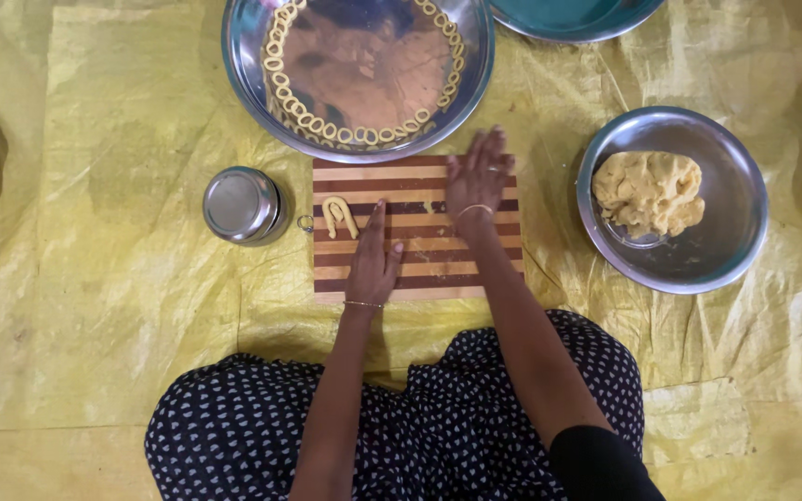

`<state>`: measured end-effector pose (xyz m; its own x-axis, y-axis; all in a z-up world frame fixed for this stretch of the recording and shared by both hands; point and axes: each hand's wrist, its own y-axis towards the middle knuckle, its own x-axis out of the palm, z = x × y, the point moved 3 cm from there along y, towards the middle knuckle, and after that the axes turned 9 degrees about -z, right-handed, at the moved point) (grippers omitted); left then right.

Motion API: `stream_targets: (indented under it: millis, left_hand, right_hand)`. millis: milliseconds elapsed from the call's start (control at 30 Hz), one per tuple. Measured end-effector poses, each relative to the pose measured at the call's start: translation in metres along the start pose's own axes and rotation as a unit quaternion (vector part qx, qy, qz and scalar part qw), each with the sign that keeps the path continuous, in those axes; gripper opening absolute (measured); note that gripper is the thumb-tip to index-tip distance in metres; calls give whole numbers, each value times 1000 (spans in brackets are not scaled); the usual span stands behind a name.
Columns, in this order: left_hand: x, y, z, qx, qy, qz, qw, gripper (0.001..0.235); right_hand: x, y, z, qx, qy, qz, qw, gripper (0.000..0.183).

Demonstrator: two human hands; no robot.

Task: The person rolls small pieces of dough into thin ropes on a wooden board, then shapes them into small rings by hand. The finished rings are placed into a large metal bowl. The person repeats this process throughout the clip.

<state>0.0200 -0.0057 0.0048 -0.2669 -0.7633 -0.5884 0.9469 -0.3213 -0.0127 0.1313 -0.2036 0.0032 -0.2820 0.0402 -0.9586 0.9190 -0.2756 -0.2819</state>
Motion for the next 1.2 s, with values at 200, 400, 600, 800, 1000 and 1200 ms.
stream_targets:
  millis: [200, 400, 600, 800, 1000, 1200]
  left_hand:
    - [2, 2, -3, 7, 12, -3, 1000, 71]
    - [1, -2, -4, 28, 5, 5, 1000, 70]
    - [5, 1, -8, -7, 17, -12, 1000, 75]
    - [7, 2, -10, -23, 15, -17, 999, 75]
    - [5, 2, -10, -28, -13, -7, 999, 75]
    - [4, 6, -18, 6, -103, 59, 993, 73]
  right_hand:
    - [4, -45, -72, -89, -36, -60, 994, 73]
    - [0, -40, -61, -59, -27, -59, 996, 72]
    - [5, -10, 21, -30, 33, 0, 999, 72]
    - [35, -51, 60, -71, 58, 43, 995, 71]
    - [37, -105, 24, -67, 2, -11, 998, 74]
    - [34, -136, -51, -66, -41, -77, 994, 73]
